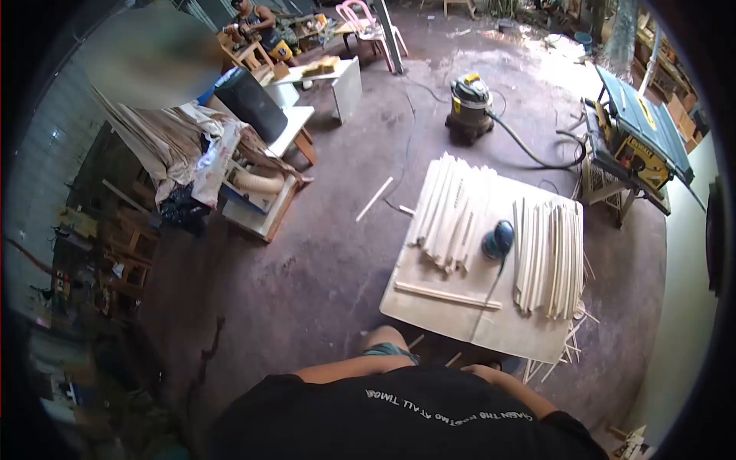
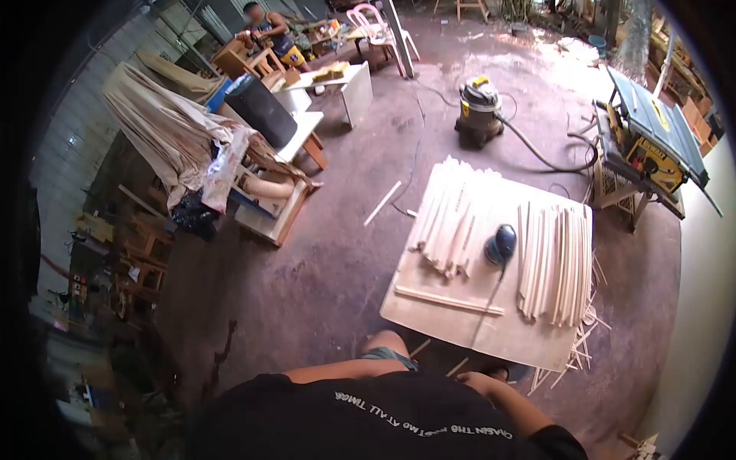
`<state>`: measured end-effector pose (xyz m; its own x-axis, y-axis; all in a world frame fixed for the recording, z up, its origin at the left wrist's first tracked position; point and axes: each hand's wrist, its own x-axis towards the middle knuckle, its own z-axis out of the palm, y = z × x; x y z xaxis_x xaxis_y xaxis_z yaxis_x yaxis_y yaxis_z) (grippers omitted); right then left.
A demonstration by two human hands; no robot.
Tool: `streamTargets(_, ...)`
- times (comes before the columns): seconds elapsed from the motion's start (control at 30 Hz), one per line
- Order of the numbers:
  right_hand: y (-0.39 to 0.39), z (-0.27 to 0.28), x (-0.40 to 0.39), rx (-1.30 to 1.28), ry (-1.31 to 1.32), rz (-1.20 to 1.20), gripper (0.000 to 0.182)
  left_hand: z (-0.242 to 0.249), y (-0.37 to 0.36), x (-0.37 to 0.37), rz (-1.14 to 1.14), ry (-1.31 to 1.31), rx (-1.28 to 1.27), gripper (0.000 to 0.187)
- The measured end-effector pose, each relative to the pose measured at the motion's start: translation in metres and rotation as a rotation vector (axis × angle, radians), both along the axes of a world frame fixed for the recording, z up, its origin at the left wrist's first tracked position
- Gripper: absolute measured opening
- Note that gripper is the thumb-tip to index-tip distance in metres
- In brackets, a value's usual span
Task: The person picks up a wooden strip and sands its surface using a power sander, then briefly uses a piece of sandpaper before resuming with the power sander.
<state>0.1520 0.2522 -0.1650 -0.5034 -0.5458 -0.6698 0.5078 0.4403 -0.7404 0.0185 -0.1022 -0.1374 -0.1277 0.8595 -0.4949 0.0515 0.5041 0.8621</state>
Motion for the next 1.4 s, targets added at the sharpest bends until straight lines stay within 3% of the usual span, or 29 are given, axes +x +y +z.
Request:
streamTargets(0.07, 0.024, 0.024, -0.007, 0.206, -0.082, 0.171, 0.037, -0.002, 0.023, 0.033, 0.064, -0.047, -0.132, 0.038)
streamTargets(0.1, 0.035, -0.003, 0.005, 0.229, -0.089, 0.261, 0.038, 0.002, 0.028, 0.048, 0.085, -0.075, -0.201, 0.04)
streamTargets(0.2, 0.036, -0.11, 0.024, 0.269, -0.128, 0.483, 0.046, 0.015, 0.03, 0.068, 0.18, 0.314, -0.299, 0.058)
streamTargets(0.27, 0.012, -0.188, 0.055, 0.178, -0.04, 0.639, 0.052, -0.002, 0.015, 0.09, 0.154, 0.465, -0.555, 0.069)
streamTargets(0.33, -0.013, -0.215, 0.082, 0.1, -0.083, 0.697, 0.052, -0.015, 0.016, 0.106, 0.152, 0.545, -0.72, 0.078)
streamTargets(0.4, -0.032, -0.219, 0.095, 0.027, -0.136, 0.69, 0.052, -0.024, 0.021, 0.108, 0.196, 0.566, -0.831, 0.084)
streamTargets(0.43, -0.041, -0.221, 0.104, -0.006, -0.157, 0.696, 0.053, -0.03, 0.012, 0.116, 0.204, 0.629, -0.803, 0.073)
streamTargets(0.6, -0.071, -0.237, 0.12, -0.06, -0.184, 0.729, 0.053, -0.052, -0.018, 0.114, 0.409, 0.691, -0.702, 0.059)
streamTargets(0.73, -0.087, -0.251, 0.101, 0.002, -0.117, 0.753, 0.054, -0.063, -0.028, 0.121, 0.477, 0.78, -0.649, 0.055)
streamTargets(0.83, -0.099, -0.262, 0.074, 0.168, -0.08, 0.606, 0.048, -0.091, -0.039, 0.114, 0.49, 0.891, -0.581, 0.054)
streamTargets(0.97, -0.107, -0.306, 0.061, 0.159, 0.01, 0.773, 0.057, -0.111, -0.049, 0.132, 0.463, 0.991, -0.477, 0.055)
streamTargets(1.07, -0.103, -0.263, 0.066, 0.283, 0.081, 0.783, 0.059, -0.115, -0.053, 0.152, 0.448, 1.012, -0.405, 0.057)
streamTargets(1.1, -0.107, -0.28, 0.074, 0.275, 0.178, 0.805, 0.057, -0.112, -0.053, 0.159, 0.446, 0.996, -0.408, 0.057)
streamTargets(1.13, -0.109, -0.285, 0.084, 0.17, 0.186, 0.621, 0.053, -0.103, -0.058, 0.163, 0.436, 0.991, -0.474, 0.057)
streamTargets(1.2, -0.104, -0.237, 0.081, 0.258, 0.269, 0.594, 0.048, -0.102, -0.053, 0.162, 0.426, 1.011, -0.562, 0.057)
streamTargets(1.27, -0.099, -0.223, 0.081, 0.28, 0.182, 0.637, 0.047, -0.104, -0.059, 0.154, 0.475, 1.033, -0.513, 0.055)
streamTargets(1.4, -0.103, -0.251, 0.073, 0.455, 0.173, 0.816, 0.048, -0.111, -0.072, 0.117, 0.595, 0.951, -0.515, 0.056)
